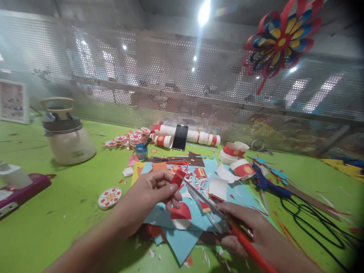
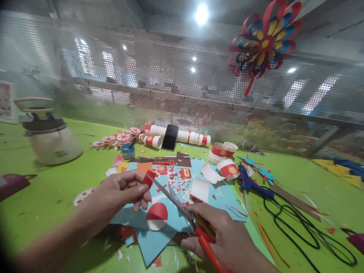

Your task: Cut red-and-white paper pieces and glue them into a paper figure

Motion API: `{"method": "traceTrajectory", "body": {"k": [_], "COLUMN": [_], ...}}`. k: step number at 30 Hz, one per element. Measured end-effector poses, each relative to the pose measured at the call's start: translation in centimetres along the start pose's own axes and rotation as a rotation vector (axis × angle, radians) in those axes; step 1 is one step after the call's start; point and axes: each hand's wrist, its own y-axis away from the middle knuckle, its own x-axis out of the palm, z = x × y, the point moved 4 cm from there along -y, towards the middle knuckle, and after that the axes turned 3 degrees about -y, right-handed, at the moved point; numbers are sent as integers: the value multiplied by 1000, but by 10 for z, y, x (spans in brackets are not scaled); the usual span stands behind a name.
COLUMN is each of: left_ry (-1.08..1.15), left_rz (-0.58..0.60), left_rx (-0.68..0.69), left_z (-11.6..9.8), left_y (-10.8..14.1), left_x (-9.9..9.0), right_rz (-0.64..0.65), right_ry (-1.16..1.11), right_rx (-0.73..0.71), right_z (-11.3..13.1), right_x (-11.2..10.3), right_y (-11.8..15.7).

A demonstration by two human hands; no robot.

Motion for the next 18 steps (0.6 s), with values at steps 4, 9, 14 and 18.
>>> {"method": "traceTrajectory", "body": {"k": [4, 9, 14, 18], "left_ry": [23, 71, 56, 16], "left_rz": [27, 51, 2, 9], "left_rx": [21, 20, 39, 47], "left_z": [-1, -1, -2, -3], "left_y": [4, 7, 7, 6], "left_x": [1, 1, -1, -2], "right_rz": [-17, -3, 14, -11], "right_ry": [-4, -27, 4, 26], "right_rx": [-28, -28, 27, -13], "right_z": [1, 4, 4, 5], "right_x": [-1, 0, 1, 1], "right_y": [1, 2, 4, 5]}}
